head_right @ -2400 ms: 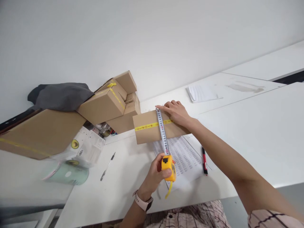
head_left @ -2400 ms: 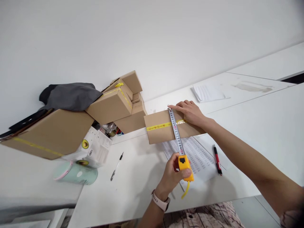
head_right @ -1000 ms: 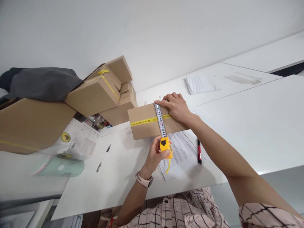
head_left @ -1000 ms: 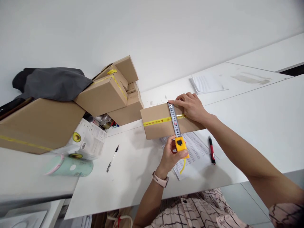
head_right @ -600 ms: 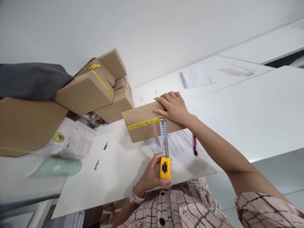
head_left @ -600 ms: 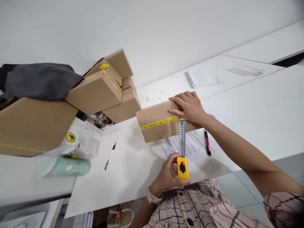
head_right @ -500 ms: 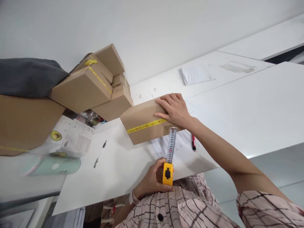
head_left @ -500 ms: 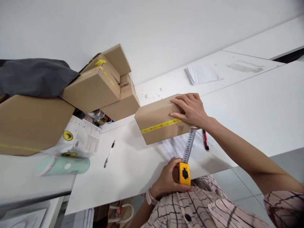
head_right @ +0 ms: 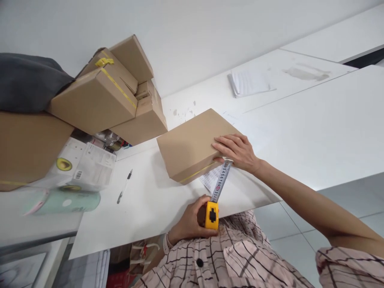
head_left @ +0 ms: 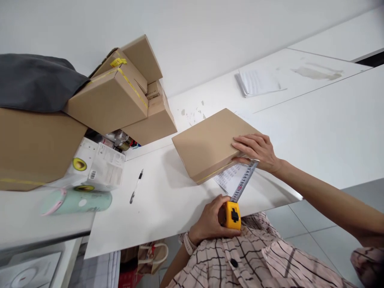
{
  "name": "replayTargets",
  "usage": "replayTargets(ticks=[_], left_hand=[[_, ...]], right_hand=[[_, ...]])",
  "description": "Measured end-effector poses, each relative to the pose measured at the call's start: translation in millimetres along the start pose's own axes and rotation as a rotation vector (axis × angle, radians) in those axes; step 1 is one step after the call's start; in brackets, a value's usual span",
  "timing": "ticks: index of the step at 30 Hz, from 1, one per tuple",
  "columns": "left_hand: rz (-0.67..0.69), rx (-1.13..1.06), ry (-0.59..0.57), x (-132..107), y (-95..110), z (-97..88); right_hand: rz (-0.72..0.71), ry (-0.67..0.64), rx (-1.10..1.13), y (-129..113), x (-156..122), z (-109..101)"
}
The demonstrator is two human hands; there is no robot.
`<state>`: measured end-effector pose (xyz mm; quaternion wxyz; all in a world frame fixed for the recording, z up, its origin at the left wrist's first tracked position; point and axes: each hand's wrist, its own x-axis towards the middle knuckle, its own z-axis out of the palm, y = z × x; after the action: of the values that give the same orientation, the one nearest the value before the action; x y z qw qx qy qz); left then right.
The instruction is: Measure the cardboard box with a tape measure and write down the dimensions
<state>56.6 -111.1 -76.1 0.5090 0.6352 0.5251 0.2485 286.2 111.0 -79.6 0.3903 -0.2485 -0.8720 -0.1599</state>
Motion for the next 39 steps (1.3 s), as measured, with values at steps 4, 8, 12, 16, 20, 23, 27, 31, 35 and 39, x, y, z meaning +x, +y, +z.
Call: replayTargets(ticks=[4, 8, 12, 16, 20, 23, 27, 31, 35, 39], left_hand=[[0.164, 0.12, 0.068, 11.3, 6.9, 4.2], [0.181, 0.142, 0.041, 29.2, 13.3, 7.6], [0.109, 0.168, -0.013, 38.0, 14.9, 8.6], [0.07, 0.192, -0.015, 37.3, 16.8, 8.4], [0.075, 0.201, -0.022, 35.5, 19.3, 7.4], [0.087, 0.195, -0.019, 35.2, 17.4, 7.0], [0.088, 0.194, -0.02, 36.3, 13.7, 6.8], [0.097, 0.18, -0.02, 36.3, 14.4, 5.5], [0.082, 0.179, -0.018, 34.6, 15.0, 4.8], [0.111, 0.181, -0.02, 35.4, 14.4, 4.0]], right_hand=[[0.104, -0.124, 0.051, -1.0, 6.0, 0.3], [0.198, -0.169, 0.102, -6.5, 6.6, 2.3], [0.221, -0.163, 0.112, -11.1, 4.1, 4.9], [0.214, -0.146, 0.115, -8.6, 0.5, 13.4], [0.176, -0.11, 0.104, 9.1, 1.7, 23.3], [0.191, -0.17, 0.116, 30.1, 9.5, 25.1], [0.204, -0.253, 0.141, 58.3, 24.8, 18.4], [0.286, -0.257, 0.161, 74.8, 25.4, 8.4], [0.609, 0.038, 0.036, 75.6, -7.7, 5.2], [0.698, 0.0, 0.0, 67.5, -56.0, 7.4]])
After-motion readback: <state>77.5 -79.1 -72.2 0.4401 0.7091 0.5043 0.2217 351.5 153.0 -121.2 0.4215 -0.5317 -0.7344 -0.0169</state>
